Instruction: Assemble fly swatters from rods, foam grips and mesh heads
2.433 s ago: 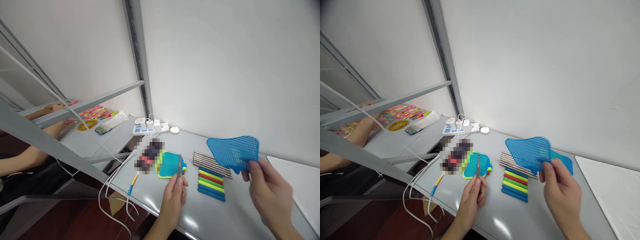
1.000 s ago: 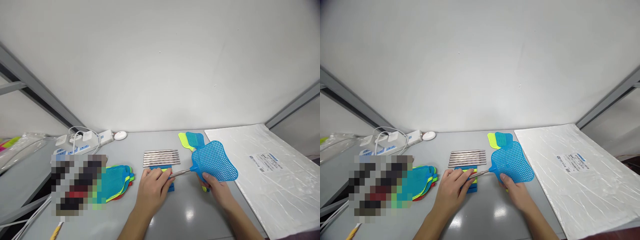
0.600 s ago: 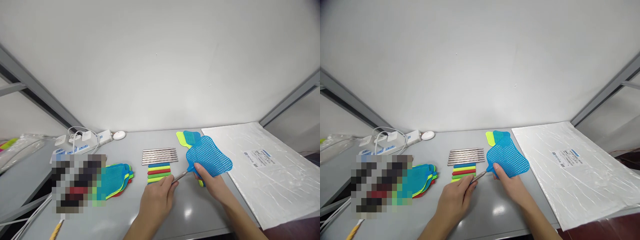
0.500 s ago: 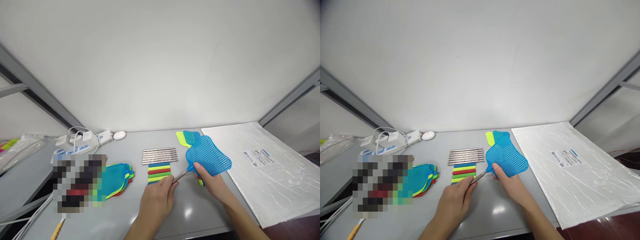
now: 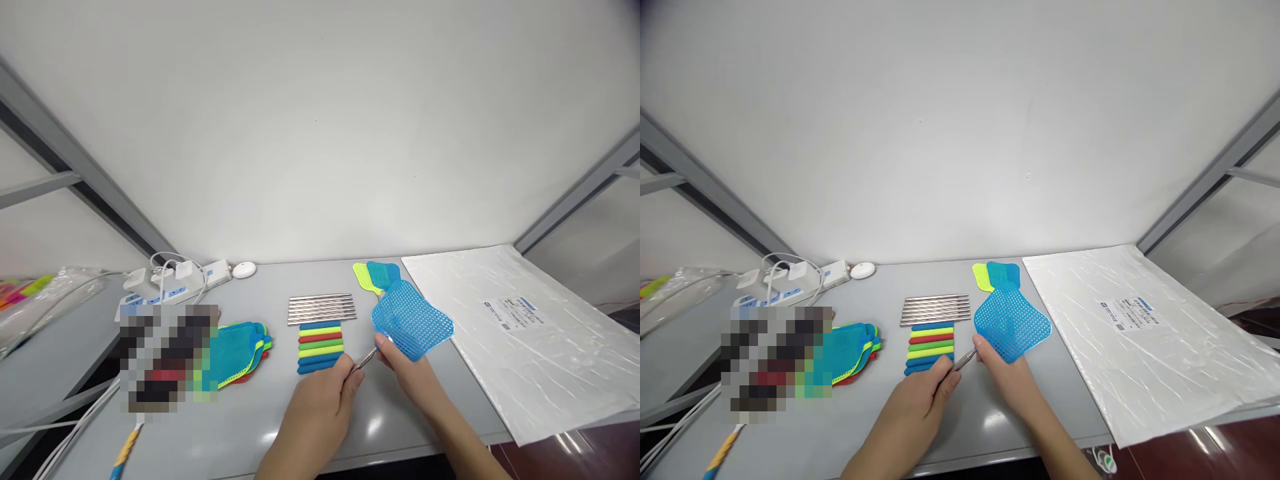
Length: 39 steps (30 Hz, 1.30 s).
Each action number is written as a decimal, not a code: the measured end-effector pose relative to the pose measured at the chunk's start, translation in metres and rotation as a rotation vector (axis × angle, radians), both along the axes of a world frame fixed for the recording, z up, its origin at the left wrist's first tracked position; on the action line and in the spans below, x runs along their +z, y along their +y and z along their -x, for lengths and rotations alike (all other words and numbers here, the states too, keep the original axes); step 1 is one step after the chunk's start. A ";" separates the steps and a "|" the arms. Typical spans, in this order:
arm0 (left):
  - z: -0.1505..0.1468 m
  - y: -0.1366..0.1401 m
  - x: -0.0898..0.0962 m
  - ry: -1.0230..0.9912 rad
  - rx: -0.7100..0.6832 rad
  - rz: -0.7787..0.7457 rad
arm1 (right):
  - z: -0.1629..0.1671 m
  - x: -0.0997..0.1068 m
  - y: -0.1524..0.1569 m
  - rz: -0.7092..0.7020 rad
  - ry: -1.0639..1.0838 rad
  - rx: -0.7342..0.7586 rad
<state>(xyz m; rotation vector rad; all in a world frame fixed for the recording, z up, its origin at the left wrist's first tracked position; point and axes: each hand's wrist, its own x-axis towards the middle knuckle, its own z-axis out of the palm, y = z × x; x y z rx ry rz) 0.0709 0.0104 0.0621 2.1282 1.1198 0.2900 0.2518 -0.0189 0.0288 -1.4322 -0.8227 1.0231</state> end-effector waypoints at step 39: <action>0.000 -0.019 0.022 -0.240 0.044 0.321 | -0.001 0.014 -0.009 -0.136 -0.165 0.093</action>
